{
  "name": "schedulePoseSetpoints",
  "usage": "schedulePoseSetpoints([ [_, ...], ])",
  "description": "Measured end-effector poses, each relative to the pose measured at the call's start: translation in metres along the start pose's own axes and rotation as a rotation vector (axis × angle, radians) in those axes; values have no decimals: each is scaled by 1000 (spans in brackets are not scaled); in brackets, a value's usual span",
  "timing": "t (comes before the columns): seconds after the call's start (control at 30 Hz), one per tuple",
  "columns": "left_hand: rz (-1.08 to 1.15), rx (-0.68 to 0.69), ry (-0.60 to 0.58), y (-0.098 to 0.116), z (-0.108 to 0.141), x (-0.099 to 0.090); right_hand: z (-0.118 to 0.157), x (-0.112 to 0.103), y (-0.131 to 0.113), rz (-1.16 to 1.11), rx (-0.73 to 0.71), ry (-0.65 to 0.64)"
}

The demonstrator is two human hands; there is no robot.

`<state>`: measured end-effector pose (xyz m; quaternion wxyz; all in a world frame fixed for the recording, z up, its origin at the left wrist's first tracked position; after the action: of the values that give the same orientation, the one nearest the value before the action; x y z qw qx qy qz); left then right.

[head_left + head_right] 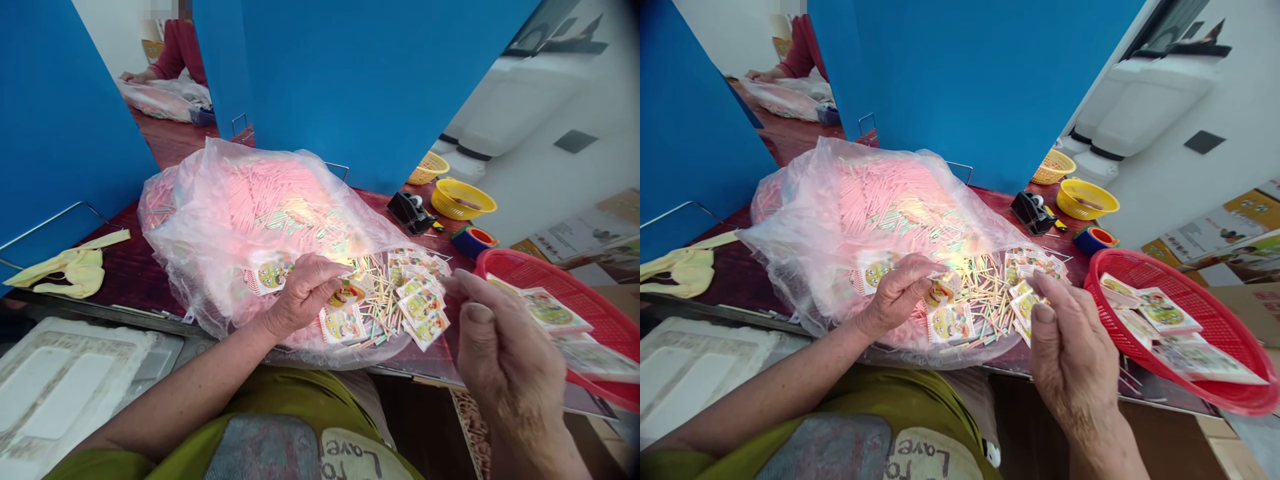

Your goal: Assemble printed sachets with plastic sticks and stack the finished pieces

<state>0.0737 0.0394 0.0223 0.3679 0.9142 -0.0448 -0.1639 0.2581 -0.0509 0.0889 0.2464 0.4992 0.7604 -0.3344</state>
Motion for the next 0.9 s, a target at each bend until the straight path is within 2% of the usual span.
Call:
schedulePoseSetpoints([
  [0.13,37,91,-63,11,-4,20,7,14,-7,-65,-32,-94],
  [0.2,-25,9,-115,9,1,32,12,21,6,-17,7,-62],
  [0.23,-94,-43,-168,6,5,37,16,21,21,25,58,-35],
  [0.3,-302,-89,-367,0,15,45,25,22,60,130,181,-45],
  [0.33,-417,-75,-494,-2,21,48,29,23,81,189,220,-107],
  [0.4,-589,-15,-720,-6,31,51,34,29,114,317,225,-261],
  [0.47,-662,20,-840,-9,37,52,30,41,125,450,158,-355],
  [0.57,-680,40,-902,-9,39,50,7,76,110,412,64,-526],
  [0.6,-684,40,-910,-9,39,50,-4,91,105,363,95,-611],
  [0.67,-686,32,-925,-9,38,48,-25,122,102,331,261,-730],
  [0.73,-686,22,-930,-11,38,47,-40,151,108,336,371,-755],
  [0.8,-679,21,-927,-12,37,46,-47,174,118,318,412,-730],
  [0.9,-657,19,-923,-14,37,45,-46,190,133,251,421,-684],
])
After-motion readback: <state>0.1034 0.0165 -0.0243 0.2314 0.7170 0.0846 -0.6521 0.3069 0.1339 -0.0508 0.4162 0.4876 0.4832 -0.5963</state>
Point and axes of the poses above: each hand's wrist, its own z-axis away from the middle knuckle, its own x-axis out of the palm, y = z × x, the point moved 3 cm from there along -z, towards the middle knuckle, and after that the axes turned 2 degrees about x, right-handed, at the moved point
